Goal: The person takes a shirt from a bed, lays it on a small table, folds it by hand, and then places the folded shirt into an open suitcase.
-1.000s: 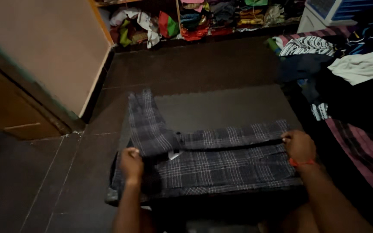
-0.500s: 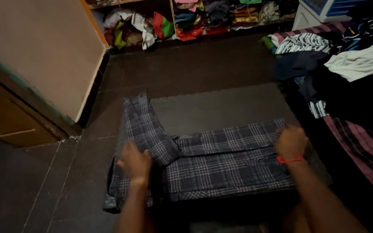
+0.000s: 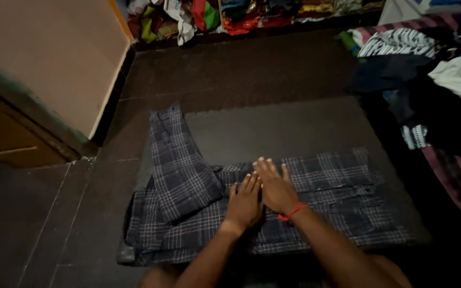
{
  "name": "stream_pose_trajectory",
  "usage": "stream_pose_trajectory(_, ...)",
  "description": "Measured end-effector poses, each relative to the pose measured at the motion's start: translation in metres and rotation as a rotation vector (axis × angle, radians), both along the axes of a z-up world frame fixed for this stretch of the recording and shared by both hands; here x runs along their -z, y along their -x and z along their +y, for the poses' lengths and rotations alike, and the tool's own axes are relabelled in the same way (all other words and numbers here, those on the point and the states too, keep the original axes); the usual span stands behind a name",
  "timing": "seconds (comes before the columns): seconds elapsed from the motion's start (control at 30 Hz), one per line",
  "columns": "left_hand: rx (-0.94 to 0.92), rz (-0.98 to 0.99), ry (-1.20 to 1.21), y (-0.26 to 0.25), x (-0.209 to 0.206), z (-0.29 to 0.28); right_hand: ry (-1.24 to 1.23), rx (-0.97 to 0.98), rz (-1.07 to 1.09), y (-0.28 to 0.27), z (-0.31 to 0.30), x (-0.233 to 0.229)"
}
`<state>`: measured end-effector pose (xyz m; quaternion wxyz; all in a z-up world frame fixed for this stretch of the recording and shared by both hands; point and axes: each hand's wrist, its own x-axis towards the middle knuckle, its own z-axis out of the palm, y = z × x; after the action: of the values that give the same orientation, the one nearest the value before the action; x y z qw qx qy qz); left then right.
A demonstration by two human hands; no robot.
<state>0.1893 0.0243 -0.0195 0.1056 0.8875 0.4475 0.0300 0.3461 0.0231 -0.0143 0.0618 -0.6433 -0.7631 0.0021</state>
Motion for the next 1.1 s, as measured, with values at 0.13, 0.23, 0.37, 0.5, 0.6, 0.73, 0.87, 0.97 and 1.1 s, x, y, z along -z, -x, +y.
stream_pose_trajectory(0.13,-0.004,-0.022,0.149,0.002,-0.019,0.001,0.138,0.154,-0.012,-0.030,-0.002,-0.011)
stream_pose_trajectory(0.23,0.007,-0.019,0.119,0.002,-0.025,-0.002,0.056,0.353,-0.108,-0.071,-0.003,-0.010)
stream_pose_trajectory(0.37,-0.007,-0.032,0.156,0.002,-0.028,-0.002,-0.073,0.622,-0.029,-0.147,-0.003,0.014)
stream_pose_trajectory(0.5,-0.037,-0.183,0.187,0.003,-0.032,-0.001,-0.036,0.780,0.021,-0.183,0.002,0.043)
stream_pose_trajectory(0.6,-0.096,-0.396,0.123,0.007,-0.038,0.002,-0.121,0.758,0.051,-0.187,0.003,0.055)
stream_pose_trajectory(0.73,-0.285,-0.621,-0.007,0.023,-0.056,0.011,-0.110,0.815,-0.050,-0.168,0.009,0.037)
stream_pose_trajectory(0.87,-0.451,-0.493,-0.060,0.038,-0.078,0.025,-0.178,0.596,-0.331,-0.091,0.010,-0.013)
stream_pose_trajectory(0.97,-0.537,-0.457,-0.215,0.043,-0.088,0.027,-0.079,0.310,0.277,-0.025,0.008,-0.045)
stream_pose_trajectory(1.1,-0.731,-0.535,-0.113,0.053,-0.088,0.035,0.090,0.017,0.567,0.040,0.005,-0.053)
